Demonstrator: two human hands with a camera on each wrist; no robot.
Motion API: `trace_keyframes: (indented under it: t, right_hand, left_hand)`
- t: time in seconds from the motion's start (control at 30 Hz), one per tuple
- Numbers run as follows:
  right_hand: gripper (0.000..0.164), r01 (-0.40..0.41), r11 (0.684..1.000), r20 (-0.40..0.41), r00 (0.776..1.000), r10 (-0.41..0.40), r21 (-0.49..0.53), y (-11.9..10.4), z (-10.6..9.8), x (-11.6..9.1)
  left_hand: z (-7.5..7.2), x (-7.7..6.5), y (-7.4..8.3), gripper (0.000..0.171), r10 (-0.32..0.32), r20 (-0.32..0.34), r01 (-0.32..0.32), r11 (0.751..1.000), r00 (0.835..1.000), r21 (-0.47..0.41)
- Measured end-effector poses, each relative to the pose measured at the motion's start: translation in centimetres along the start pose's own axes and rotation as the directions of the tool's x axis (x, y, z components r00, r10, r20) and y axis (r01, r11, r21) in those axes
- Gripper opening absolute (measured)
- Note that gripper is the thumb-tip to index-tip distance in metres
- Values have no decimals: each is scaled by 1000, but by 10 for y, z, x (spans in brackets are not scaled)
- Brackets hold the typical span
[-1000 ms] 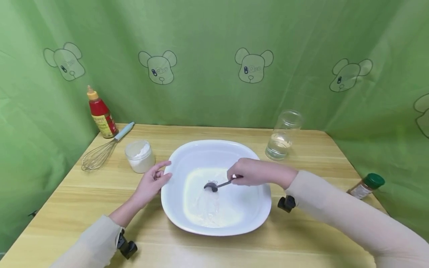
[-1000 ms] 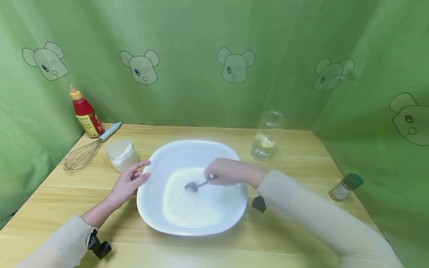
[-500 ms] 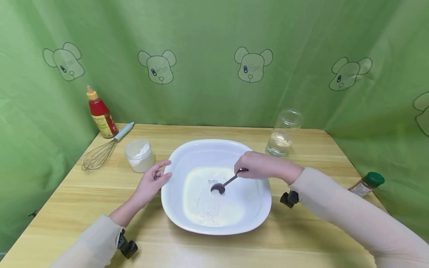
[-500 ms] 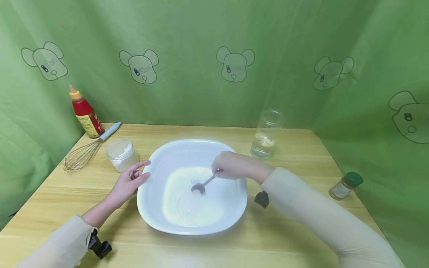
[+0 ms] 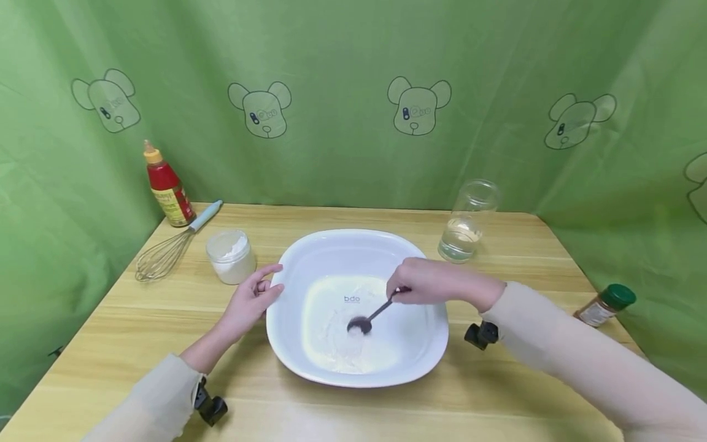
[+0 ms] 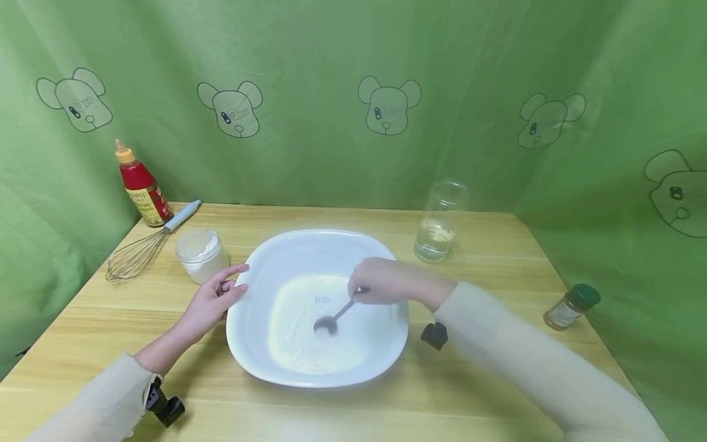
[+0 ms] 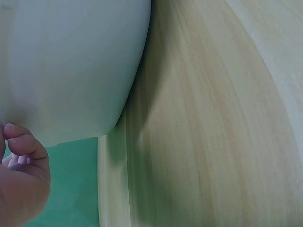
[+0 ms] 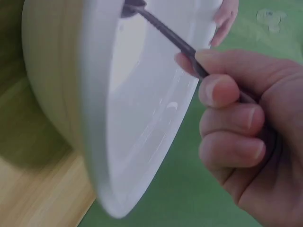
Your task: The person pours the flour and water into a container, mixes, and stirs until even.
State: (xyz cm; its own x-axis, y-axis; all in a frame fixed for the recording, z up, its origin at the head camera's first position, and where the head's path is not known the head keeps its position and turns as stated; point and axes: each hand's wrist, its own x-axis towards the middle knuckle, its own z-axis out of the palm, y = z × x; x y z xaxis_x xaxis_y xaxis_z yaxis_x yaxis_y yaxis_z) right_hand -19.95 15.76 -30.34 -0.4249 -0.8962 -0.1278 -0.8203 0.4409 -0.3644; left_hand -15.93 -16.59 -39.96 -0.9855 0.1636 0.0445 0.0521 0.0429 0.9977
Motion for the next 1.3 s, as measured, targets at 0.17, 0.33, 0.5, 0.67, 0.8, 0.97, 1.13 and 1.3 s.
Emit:
trace_keyframes:
  t: [0.17, 0.33, 0.5, 0.67, 0.8, 0.97, 1.13, 1.3]
  right_hand:
    - [12, -27, 998, -63, 998, 23, -57, 7, 0, 7]
    - [11, 26, 1000, 32, 999, -27, 12, -8, 6, 14]
    - [12, 27, 1000, 61, 998, -27, 7, -12, 4, 10]
    - [14, -8, 997, -38, 999, 5, -74, 6, 0, 13]
    - [14, 14, 997, -56, 998, -19, -80, 9, 5, 25]
    - [11, 56, 998, 21, 998, -56, 3, -11, 11, 34]
    - [10, 80, 995, 126, 988, -87, 59, -26, 9, 28]
    - [11, 28, 999, 26, 999, -28, -31, -14, 1, 28]
  left_hand:
    - [0, 0, 0, 45, -8, 0, 8, 1000, 1000, -9]
    - [0, 0, 1, 45, -9, 1, 9, 1000, 1000, 1]
    - [1, 0, 1, 46, -1, 7, 1, 1000, 1000, 14]
    - [1, -1, 1, 45, -6, 7, 6, 1000, 1000, 12]
    - [1, 0, 0, 45, -5, 6, 5, 1000, 1000, 16]
    - [1, 0, 0, 45, -2, 5, 2, 1000, 1000, 15]
    - [1, 0, -1, 44, 13, 6, -13, 999, 1000, 36]
    - [0, -1, 0, 44, 20, -2, -20, 999, 1000, 39]
